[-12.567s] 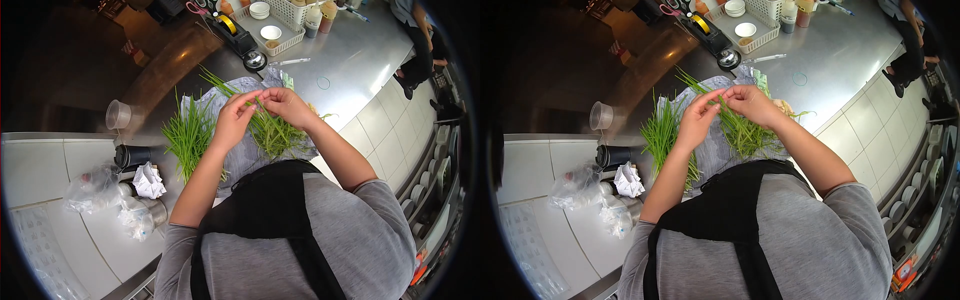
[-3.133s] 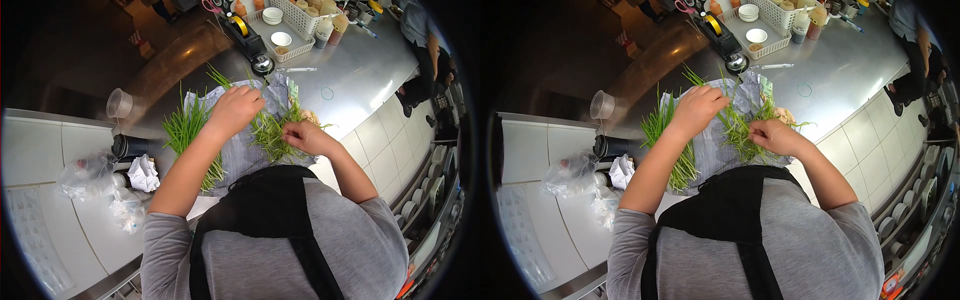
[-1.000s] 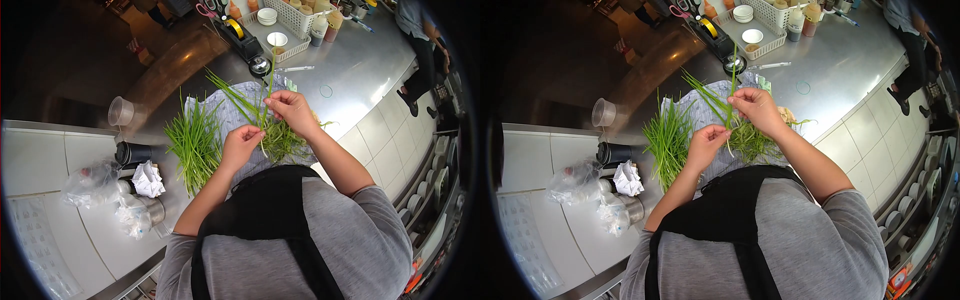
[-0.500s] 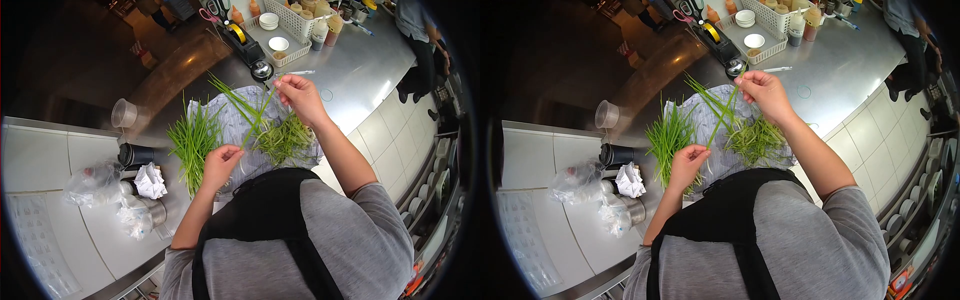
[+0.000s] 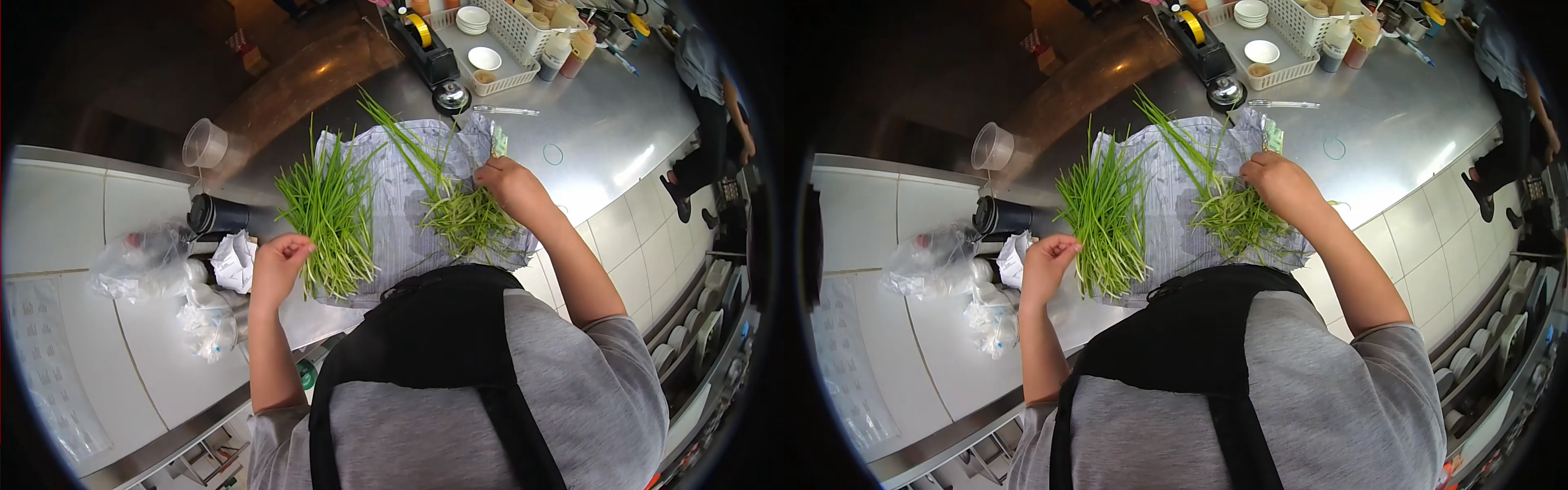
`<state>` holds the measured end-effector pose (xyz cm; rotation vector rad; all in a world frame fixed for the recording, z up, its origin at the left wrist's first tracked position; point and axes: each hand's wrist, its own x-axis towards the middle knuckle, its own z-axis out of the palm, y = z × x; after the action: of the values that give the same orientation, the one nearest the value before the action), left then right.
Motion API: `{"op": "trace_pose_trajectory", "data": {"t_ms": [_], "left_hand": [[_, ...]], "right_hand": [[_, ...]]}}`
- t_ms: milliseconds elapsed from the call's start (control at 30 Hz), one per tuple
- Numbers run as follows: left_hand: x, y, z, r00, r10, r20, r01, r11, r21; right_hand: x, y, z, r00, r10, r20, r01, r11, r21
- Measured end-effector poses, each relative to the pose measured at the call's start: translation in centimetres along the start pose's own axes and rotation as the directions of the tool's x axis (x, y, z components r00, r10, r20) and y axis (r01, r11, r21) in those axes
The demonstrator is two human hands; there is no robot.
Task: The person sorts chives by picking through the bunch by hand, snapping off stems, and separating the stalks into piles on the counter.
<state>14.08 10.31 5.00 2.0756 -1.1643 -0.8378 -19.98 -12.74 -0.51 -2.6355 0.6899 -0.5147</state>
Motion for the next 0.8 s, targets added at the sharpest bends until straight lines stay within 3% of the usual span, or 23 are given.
{"op": "trace_pose_trajectory", "data": {"t_ms": [33, 100, 167, 233, 300, 333, 400, 467, 500, 600, 667, 733, 800], "left_hand": [[0.4, -0.7, 0.3, 1.000, -0.006, -0.002, 0.006, 1.000, -0.001], [1.1, -2.1, 1.2, 0.967, 0.011, -0.255, 0.006, 0.998, 0.064], [1.4, -2.8, 1.8, 0.968, -0.008, -0.252, 0.047, 0.988, 0.150], [1.4, -2.0, 2.2, 0.968, -0.025, -0.250, 0.086, 0.968, 0.237], [0.9, -0.6, 2.6, 0.940, 0.149, -0.308, 0.031, 0.861, 0.508], [0.8, -0.3, 2.8, 0.940, 0.147, -0.307, 0.032, 0.861, 0.508], [0.9, 0.2, 3.2, 0.861, 0.380, -0.339, -0.126, 0.803, 0.583], [0.9, 1.3, 3.9, 0.841, 0.441, -0.314, -0.191, 0.785, 0.590], [1.0, 1.8, 4.5, 0.816, 0.501, -0.290, -0.258, 0.763, 0.593], [1.2, 3.3, 6.8, 0.800, 0.537, -0.269, -0.367, 0.792, 0.488], [1.6, 4.3, 8.2, 0.804, 0.548, -0.230, -0.422, 0.799, 0.429], [1.8, 5.3, 9.4, 0.806, 0.560, -0.191, -0.472, 0.803, 0.365], [1.7, 6.6, 10.4, 0.951, 0.300, -0.078, -0.299, 0.954, 0.025]], "right_hand": [[-0.2, 0.2, 0.5, 0.998, 0.047, 0.049, -0.043, 0.996, -0.083], [-0.5, 0.3, 1.2, 0.990, 0.102, 0.094, -0.085, 0.982, -0.169], [-0.5, -0.2, 1.7, 0.949, 0.276, 0.154, -0.254, 0.956, -0.147], [-0.5, -1.1, 1.4, 0.956, 0.267, 0.121, -0.245, 0.954, -0.170], [-0.2, -1.6, 1.2, 0.963, 0.252, 0.092, -0.231, 0.954, -0.190], [0.1, -1.5, 1.1, 0.969, 0.229, 0.097, -0.215, 0.967, -0.140], [1.0, -1.5, 1.3, 0.974, 0.205, 0.101, -0.196, 0.976, -0.091], [2.3, -1.8, 2.0, 0.908, 0.355, 0.223, -0.378, 0.923, 0.070], [2.9, -1.7, 3.0, 0.907, 0.358, 0.223, -0.381, 0.922, 0.070], [4.0, -0.9, 7.2, 0.902, 0.397, 0.168, -0.413, 0.907, 0.078], [4.4, -0.8, 8.9, 0.894, 0.400, 0.204, -0.394, 0.916, -0.068], [4.5, -1.0, 8.9, 0.903, 0.387, 0.186, -0.394, 0.919, -0.002], [4.4, -1.0, 8.3, 0.909, 0.379, 0.174, -0.393, 0.918, 0.057]]}}
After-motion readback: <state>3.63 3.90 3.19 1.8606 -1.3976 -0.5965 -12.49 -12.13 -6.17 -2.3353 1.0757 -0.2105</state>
